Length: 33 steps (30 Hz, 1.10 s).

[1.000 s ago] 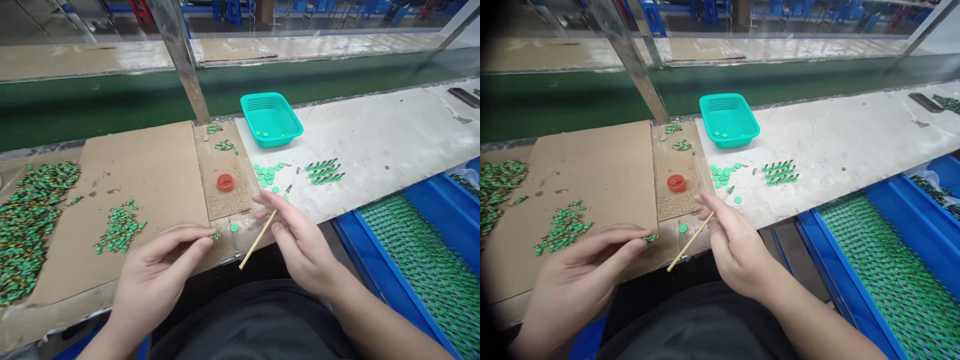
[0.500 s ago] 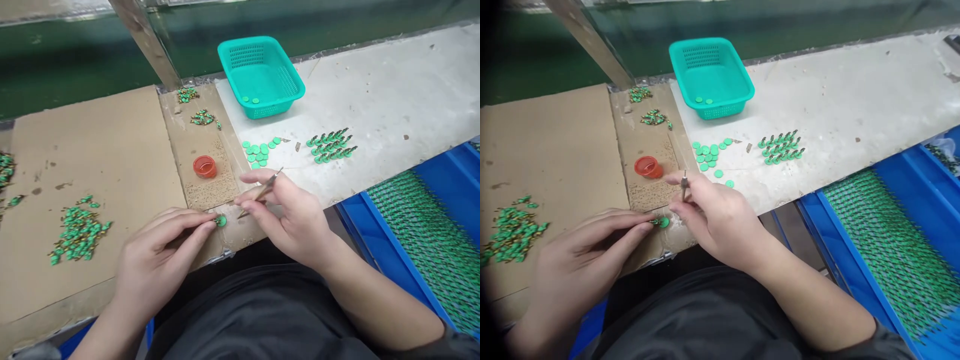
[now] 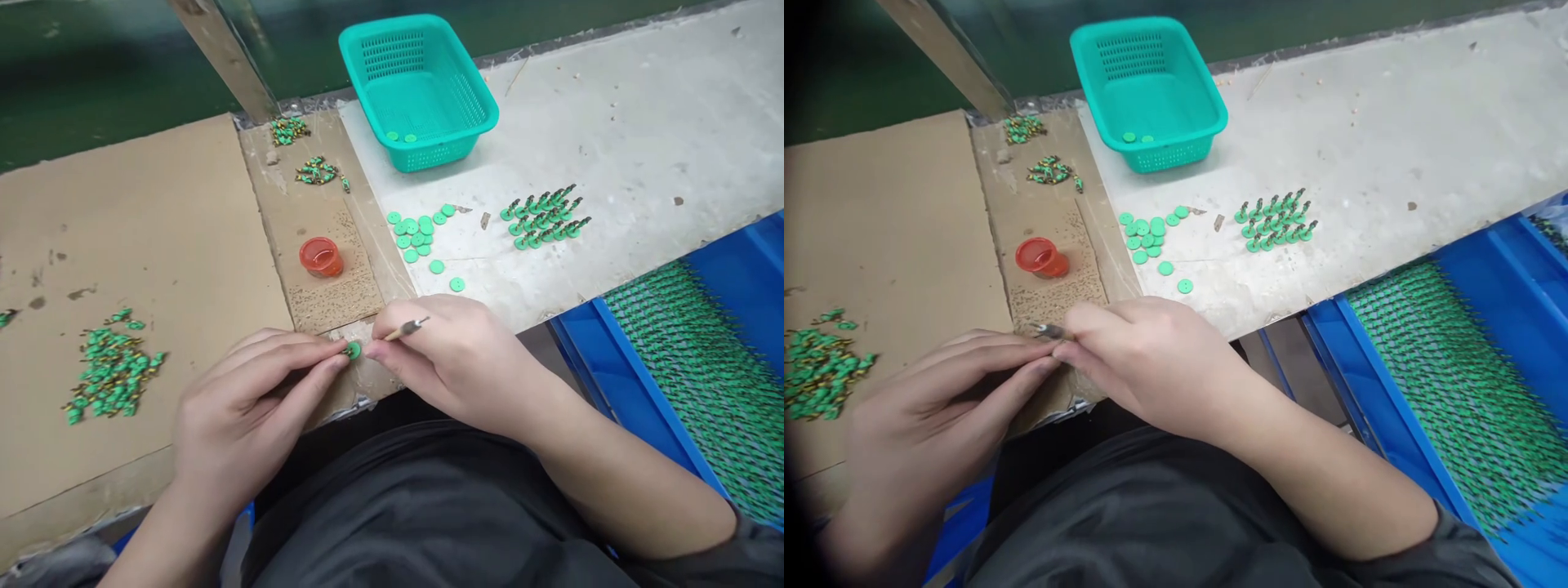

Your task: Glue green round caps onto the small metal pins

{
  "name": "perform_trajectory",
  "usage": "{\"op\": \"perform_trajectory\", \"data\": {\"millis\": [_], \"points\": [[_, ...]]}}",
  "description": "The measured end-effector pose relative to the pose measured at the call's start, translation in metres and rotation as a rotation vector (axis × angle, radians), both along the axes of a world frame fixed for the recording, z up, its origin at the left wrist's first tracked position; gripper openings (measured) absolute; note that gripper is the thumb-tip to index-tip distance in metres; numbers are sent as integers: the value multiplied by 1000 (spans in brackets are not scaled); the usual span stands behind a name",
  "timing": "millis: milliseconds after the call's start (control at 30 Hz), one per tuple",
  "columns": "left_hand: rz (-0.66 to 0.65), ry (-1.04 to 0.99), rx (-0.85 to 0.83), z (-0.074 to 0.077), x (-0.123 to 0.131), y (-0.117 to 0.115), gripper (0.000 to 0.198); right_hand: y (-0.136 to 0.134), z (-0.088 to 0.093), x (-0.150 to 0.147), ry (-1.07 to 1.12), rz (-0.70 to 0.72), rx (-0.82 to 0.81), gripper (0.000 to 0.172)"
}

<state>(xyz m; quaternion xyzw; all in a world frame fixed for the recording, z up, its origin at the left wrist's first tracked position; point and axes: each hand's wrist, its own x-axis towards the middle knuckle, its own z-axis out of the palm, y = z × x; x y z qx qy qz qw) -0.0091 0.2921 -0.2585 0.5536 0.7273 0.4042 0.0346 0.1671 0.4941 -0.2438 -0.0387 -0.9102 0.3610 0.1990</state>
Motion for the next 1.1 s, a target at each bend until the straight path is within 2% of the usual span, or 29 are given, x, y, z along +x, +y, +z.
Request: {"op": "perform_trajectory", "data": {"millis": [100, 233, 367, 600, 800, 1100], "points": [[7, 22, 3, 1, 2, 1, 16, -1, -3, -5, -50, 11, -40, 33], [39, 37, 6, 0, 5, 0, 17, -6, -14, -15, 54, 5, -135, 36], [24, 11, 13, -1, 5, -1, 18, -12, -22, -19, 106, -7, -149, 44], [61, -2, 17, -1, 5, -1, 9, -16, -19, -21, 147, -43, -166, 42], [65, -48, 4, 0, 6, 0, 9, -16, -22, -21, 89, -45, -143, 33], [51, -21, 7, -1, 6, -1, 7, -15, -22, -21, 19, -16, -117, 34]]}}
